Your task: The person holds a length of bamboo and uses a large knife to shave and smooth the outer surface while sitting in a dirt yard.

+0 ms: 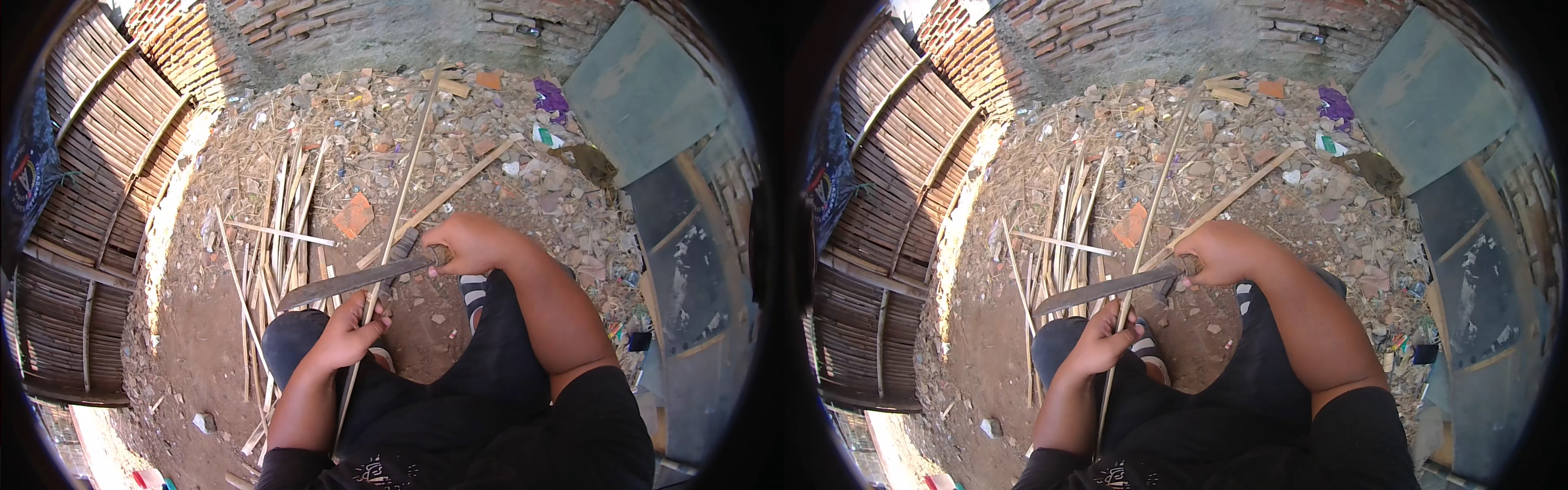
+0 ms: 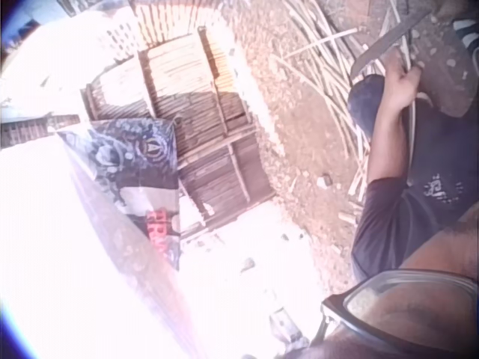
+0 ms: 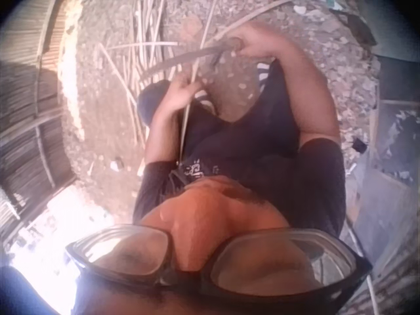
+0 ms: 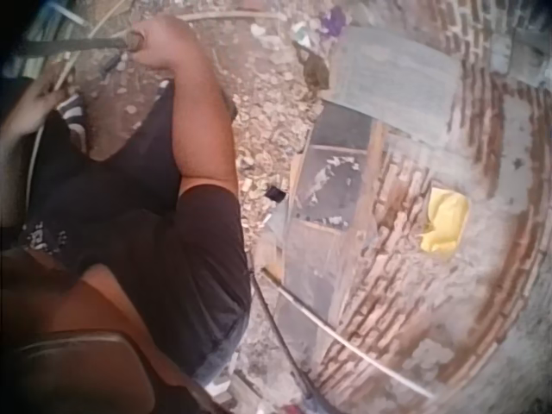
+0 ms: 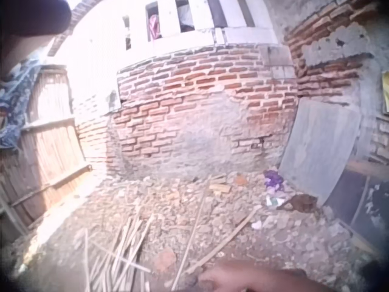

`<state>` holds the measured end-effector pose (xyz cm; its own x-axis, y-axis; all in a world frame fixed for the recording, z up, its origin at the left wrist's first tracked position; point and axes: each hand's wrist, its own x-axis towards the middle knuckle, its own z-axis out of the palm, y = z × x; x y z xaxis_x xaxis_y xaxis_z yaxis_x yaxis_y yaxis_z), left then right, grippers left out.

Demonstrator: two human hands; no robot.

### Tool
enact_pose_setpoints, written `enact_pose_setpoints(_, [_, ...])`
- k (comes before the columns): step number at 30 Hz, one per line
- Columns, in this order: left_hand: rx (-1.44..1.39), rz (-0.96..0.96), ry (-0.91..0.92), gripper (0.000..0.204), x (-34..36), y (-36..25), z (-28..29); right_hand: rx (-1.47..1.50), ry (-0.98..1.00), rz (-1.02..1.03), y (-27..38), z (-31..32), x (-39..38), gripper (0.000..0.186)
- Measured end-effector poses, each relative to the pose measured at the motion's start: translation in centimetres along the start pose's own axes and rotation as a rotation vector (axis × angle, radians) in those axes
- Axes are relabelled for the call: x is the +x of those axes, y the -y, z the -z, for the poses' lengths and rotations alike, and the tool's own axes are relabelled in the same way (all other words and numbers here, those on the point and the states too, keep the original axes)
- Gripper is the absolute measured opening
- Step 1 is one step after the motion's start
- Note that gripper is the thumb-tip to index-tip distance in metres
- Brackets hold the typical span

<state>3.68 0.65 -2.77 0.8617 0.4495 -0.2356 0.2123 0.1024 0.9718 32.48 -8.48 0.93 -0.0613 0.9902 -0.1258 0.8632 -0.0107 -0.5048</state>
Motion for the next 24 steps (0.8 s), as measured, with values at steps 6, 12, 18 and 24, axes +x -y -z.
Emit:
enact_pose_setpoints(6, [0.007,0.094,0.054,0.016,-0.2,-0.3,0.5,0.183,-0.341,-0.283,-2.4,1.7,-0.5,0.044])
enact_pose_setpoints(12, [0.068,0.075,0.036,0.017,0.0,0.3,0.4,0.037,-0.076,-0.097,0.0,0.6,-0.2,0.042])
enact_pose_setpoints(18, [0.132,0.026,-0.038,0.016,-0.3,-0.6,-0.7,0.193,-0.201,-0.102,-3.0,1.1,0.3,0.046])
enact_pose_setpoints(24, [0.169,0.04,-0.014,0.016,0.0,0.0,-0.5,0.177,-0.32,0.015,-2.4,-0.4,0.5,0.044])
